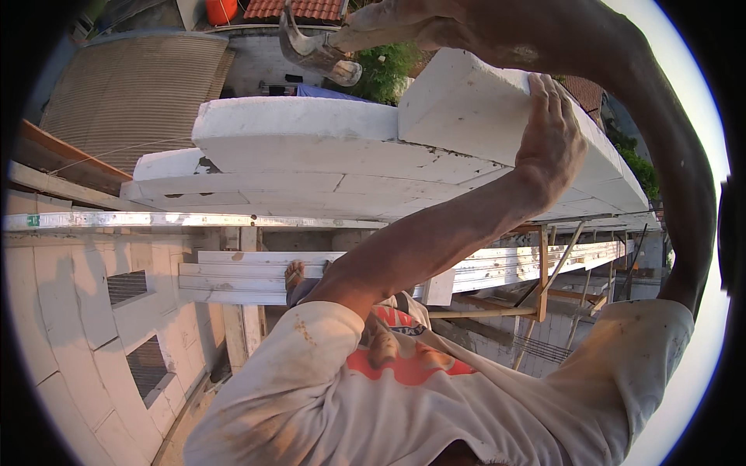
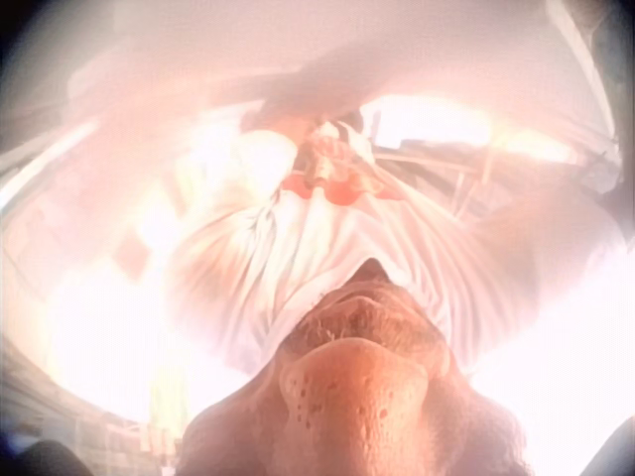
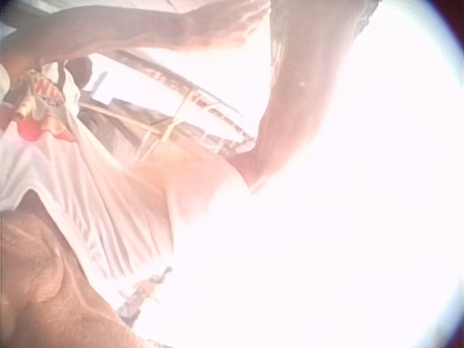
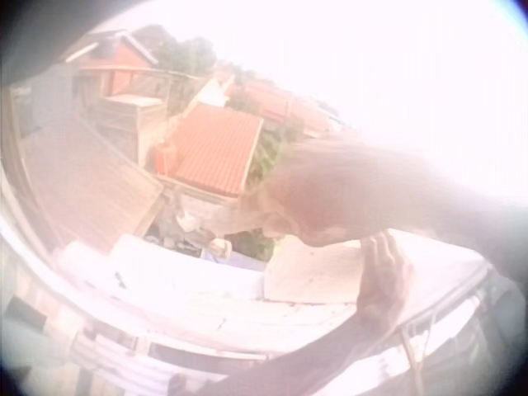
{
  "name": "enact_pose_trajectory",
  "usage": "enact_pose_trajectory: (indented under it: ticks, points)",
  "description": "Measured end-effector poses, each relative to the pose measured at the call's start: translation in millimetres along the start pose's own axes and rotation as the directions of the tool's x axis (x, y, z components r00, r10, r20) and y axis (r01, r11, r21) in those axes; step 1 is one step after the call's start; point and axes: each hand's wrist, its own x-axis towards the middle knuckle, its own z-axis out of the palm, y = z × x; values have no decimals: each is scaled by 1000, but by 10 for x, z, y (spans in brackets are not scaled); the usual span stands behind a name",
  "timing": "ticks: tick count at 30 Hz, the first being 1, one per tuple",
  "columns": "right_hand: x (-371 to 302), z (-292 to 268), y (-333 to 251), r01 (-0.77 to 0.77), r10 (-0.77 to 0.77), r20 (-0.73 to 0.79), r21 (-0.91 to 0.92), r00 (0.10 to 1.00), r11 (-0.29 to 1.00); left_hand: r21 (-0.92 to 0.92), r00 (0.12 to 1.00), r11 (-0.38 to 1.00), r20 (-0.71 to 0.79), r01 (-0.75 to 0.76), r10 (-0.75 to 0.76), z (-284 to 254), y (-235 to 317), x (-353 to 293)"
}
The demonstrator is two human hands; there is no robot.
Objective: The person scoops mortar from a bucket using a trowel and applies it to the top of a wall. They measure the wall with a tape measure, pick up a white block, and place it onto the mortar. The person uses a hammer to tap the block into position and continues to apply mortar and lay additional blocks.
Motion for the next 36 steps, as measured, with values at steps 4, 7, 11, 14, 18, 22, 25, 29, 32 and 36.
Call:
enact_pose_trajectory:
  ticks: [4,7,11,14,18,22,25,29,32,36]
  points:
    - [-273,269,20,-199,202,146,-36,968,979,-176,985,978,110,-112,133,-97,410,-30]
    - [-470,438,272,-225,228,-67,47,971,973,-89,998,994,-32,-63,60,25,367,9]
    - [-1116,903,645,-348,447,-418,294,790,890,-241,987,958,-80,-154,138,127,219,-83]
    - [-1888,1276,917,-458,672,-512,492,535,740,-205,982,967,-139,-152,125,-43,-162,-97]
    - [-2583,1861,1019,-456,860,-476,734,184,503,-41,991,991,28,-131,132,-139,-509,-31]
    - [-2820,2557,996,-374,923,-378,848,66,375,7,987,993,103,-121,119,-185,-516,25]
    - [-2693,2998,804,-319,914,-353,859,199,401,15,985,988,75,-156,154,-230,-579,24]
    - [-3062,3299,951,-498,892,-317,744,323,445,-44,986,987,65,-152,155,-251,-498,33]
    - [-3050,3513,1112,-524,898,-378,730,225,439,-42,985,985,37,-167,169,-235,-521,35]
    - [-3040,3762,1454,-623,820,-501,557,276,549,-11,984,985,46,-170,170,-251,-511,39]
